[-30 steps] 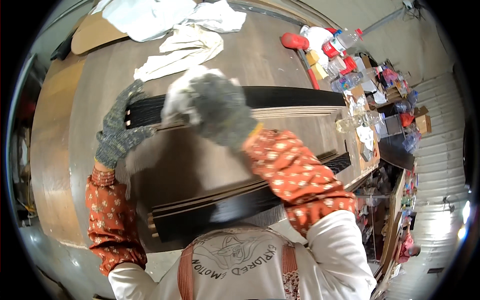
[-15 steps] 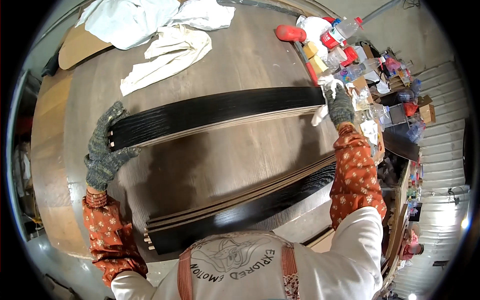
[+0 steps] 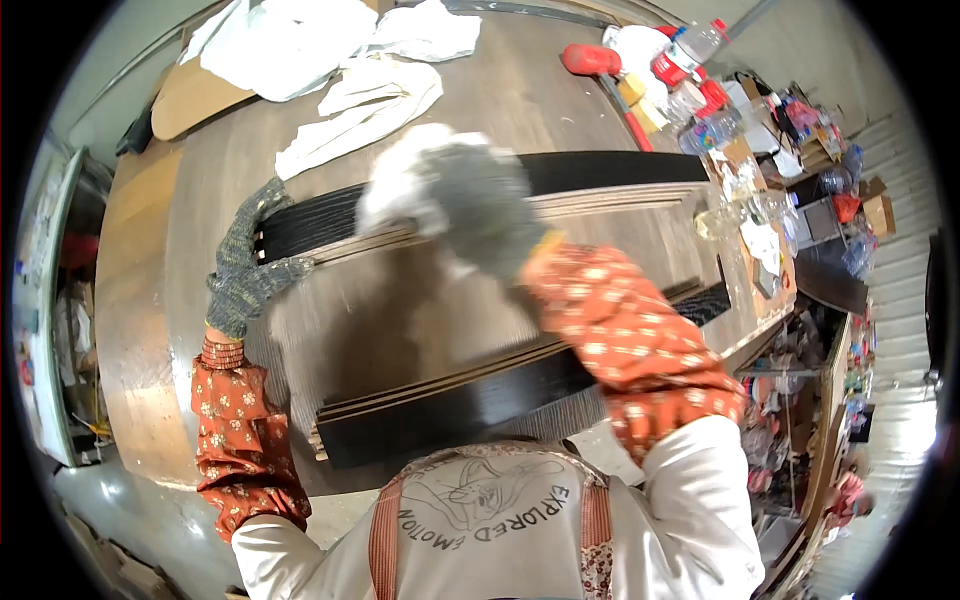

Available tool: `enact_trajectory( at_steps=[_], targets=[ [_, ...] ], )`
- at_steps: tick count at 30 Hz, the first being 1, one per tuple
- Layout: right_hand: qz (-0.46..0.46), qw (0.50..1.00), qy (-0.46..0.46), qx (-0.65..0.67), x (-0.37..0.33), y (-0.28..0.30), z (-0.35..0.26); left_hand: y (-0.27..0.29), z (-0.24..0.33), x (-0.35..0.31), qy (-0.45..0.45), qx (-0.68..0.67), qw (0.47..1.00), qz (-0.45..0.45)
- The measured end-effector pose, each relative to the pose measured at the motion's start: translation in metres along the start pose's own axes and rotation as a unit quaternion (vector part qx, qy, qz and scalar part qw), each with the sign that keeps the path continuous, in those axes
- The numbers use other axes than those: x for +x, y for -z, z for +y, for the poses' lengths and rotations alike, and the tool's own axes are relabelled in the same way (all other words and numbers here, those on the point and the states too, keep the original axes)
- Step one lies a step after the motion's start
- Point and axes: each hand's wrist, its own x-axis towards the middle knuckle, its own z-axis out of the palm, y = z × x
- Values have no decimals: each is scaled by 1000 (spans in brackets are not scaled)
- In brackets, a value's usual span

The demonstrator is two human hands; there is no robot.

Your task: The person wipes long dark wood slats with a cloth, applying liquid from a bottle and handling the pieces one by one.

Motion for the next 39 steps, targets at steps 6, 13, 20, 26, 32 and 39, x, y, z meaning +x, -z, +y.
enact_trajectory(
  at_steps=[6, 13, 20, 26, 32, 39],
  targets=[
    [27, 964, 236, 123, 48, -21, -109, 15, -41, -1, 32, -112, 993, 4],
    [14, 969, 153, 194, -55, 79, 7, 21, 8, -1, 12, 324, 944, -54],
    [-114, 982, -94, 117, -139, 159, 3, -60, 114, -18, -29, 304, 950, -69],
    [-58, 991, -87, 87, -218, 49, -7, -164, 131, -84, -75, 311, 935, -153],
    [18, 961, -235, -144, -296, 148, 134, -186, 131, -90, -110, 341, 928, -103],
    [43, 816, -570, -84, -365, 195, 263, -185, 129, -93, -69, 316, 945, -58]
  ],
)
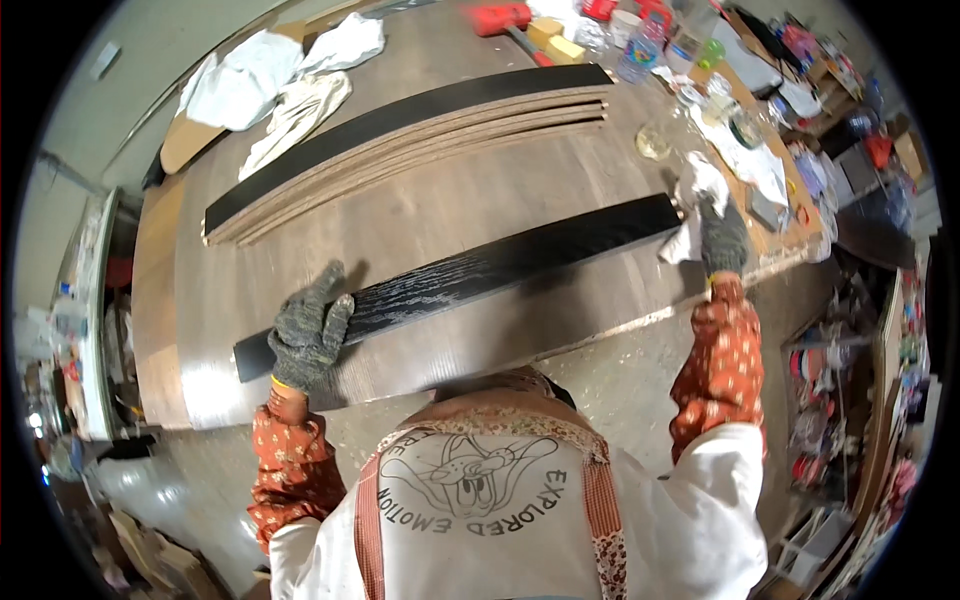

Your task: The person wipes long dark wood slats with a cloth, applying liquid from a bottle and handling the pieces one by one.

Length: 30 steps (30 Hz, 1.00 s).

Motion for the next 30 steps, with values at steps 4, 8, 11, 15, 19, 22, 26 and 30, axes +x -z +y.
enact_trajectory(
  at_steps=[4, 8, 11, 15, 19, 22, 26, 30],
  targets=[
    [129, 948, 256, 137, -28, 34, -70, -6, 33, 7, 63, -104, 985, 120],
    [-50, 903, 351, 243, -92, 37, -156, -35, 118, 44, 16, -300, 940, 160],
    [-267, 847, 427, 171, -115, 14, -169, -86, 153, 69, -89, -321, 931, 150],
    [-354, 774, 324, 413, -101, 16, -152, -107, 154, 74, -96, 63, 993, 33],
    [-279, 855, 335, 279, -66, -4, -123, -128, 151, 73, -82, 156, 971, 159],
    [-167, 854, 493, 29, -60, -26, -113, -141, 140, 60, -14, 175, 981, 84],
    [-161, 863, 477, 37, -59, -32, -108, -84, 77, -14, 61, 211, 966, 139],
    [-154, 859, 487, 29, -60, -31, -111, -10, -17, -103, 220, 266, 933, 104]
  ],
)
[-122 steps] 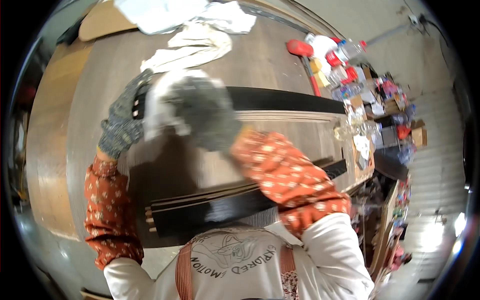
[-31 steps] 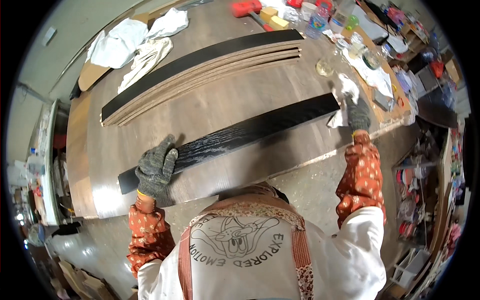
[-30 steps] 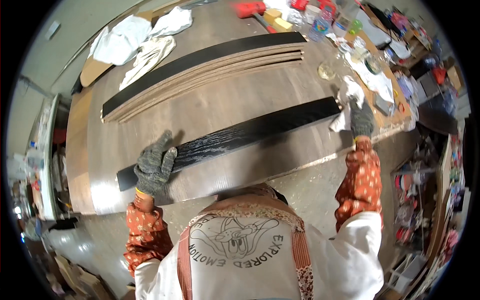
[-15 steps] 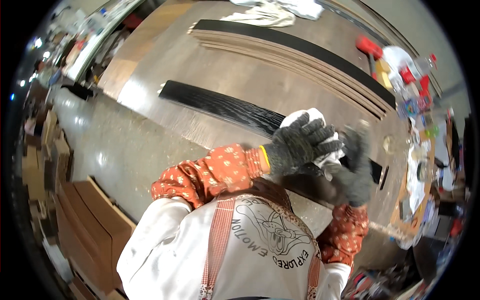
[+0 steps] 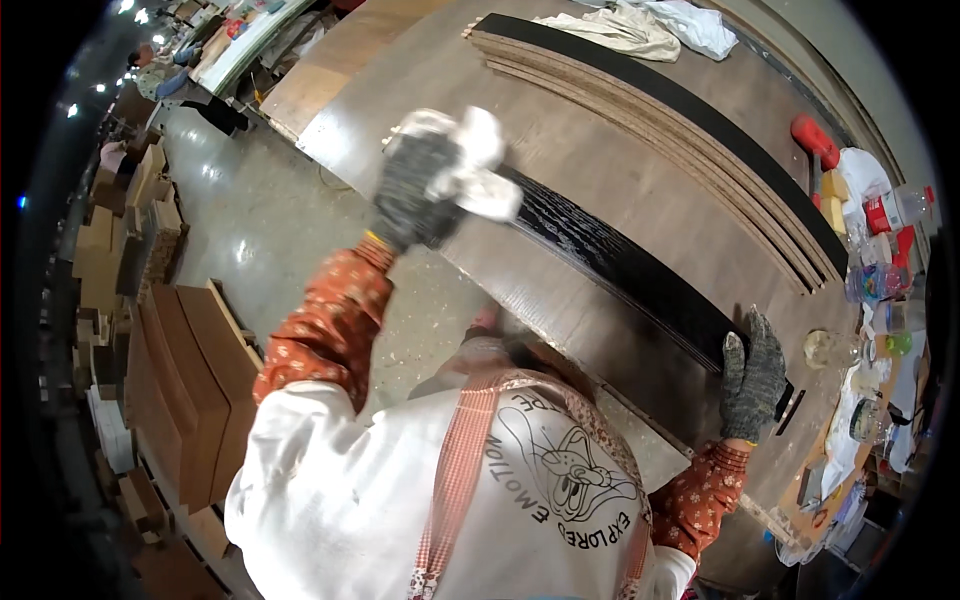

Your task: The person wipes long dark wood slats with a cloth, applying liquid from a bottle and handling the pieces one by one.

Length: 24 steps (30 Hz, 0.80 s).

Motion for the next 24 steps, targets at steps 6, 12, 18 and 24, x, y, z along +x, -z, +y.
enact_trajectory(
  at_steps=[6, 12, 18, 24],
  targets=[
    [1, 995, 78, -61, 12, -3, -15, -14, 41, -5, 71, -135, 984, -96],
    [7, 986, 163, 30, 25, -6, -73, -13, 184, 6, -164, -20, 978, 125],
    [-115, 988, 99, 31, 30, 5, -85, -23, 19, -28, -68, 39, 993, 92],
    [-37, 990, 134, -17, 27, -6, -77, 10, -97, -32, 143, 3, 985, 92]
  ],
)
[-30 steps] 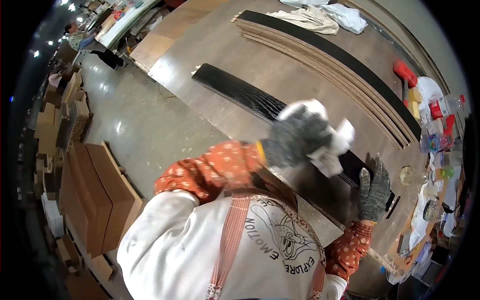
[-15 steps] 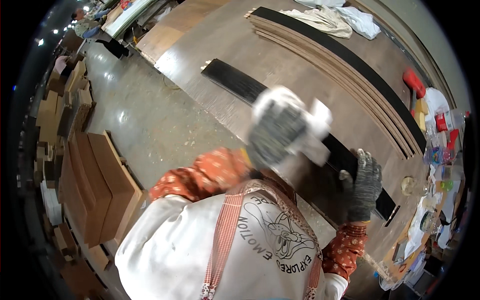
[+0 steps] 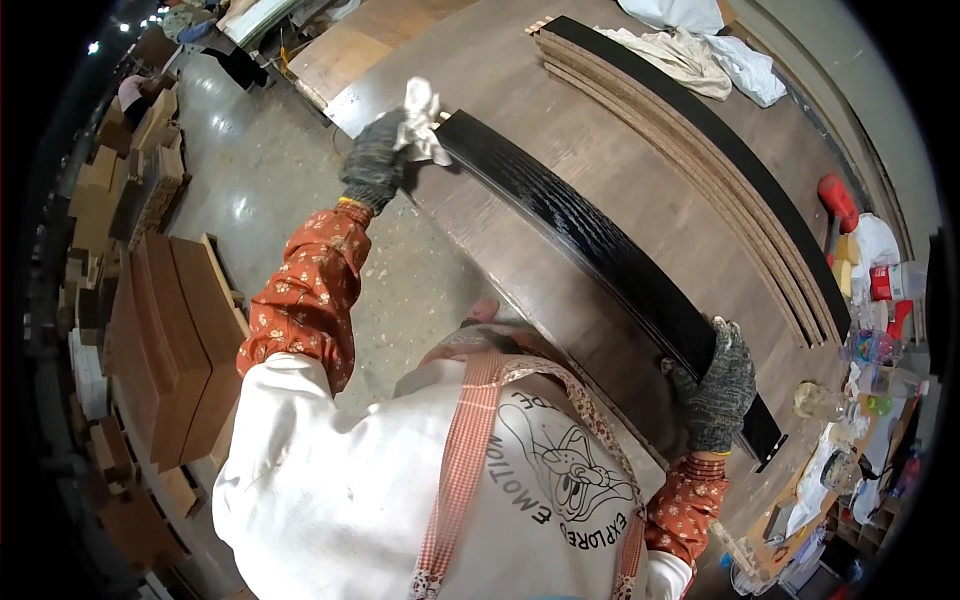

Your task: The person wipes long dark wood slats with a cloth, applying liquid from a bottle and handling the pieces one by one.

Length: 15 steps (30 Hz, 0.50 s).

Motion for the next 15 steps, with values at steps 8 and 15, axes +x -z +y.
enact_trajectory(
  at_steps=[8, 15],
  targets=[
    [3, 995, 58, -77, 15, 0, -21, 27, 134, -25, -12, -214, 974, 75],
    [-36, 999, 36, -6, 15, 7, -29, -39, 155, -36, -239, -35, 970, -15]
  ],
)
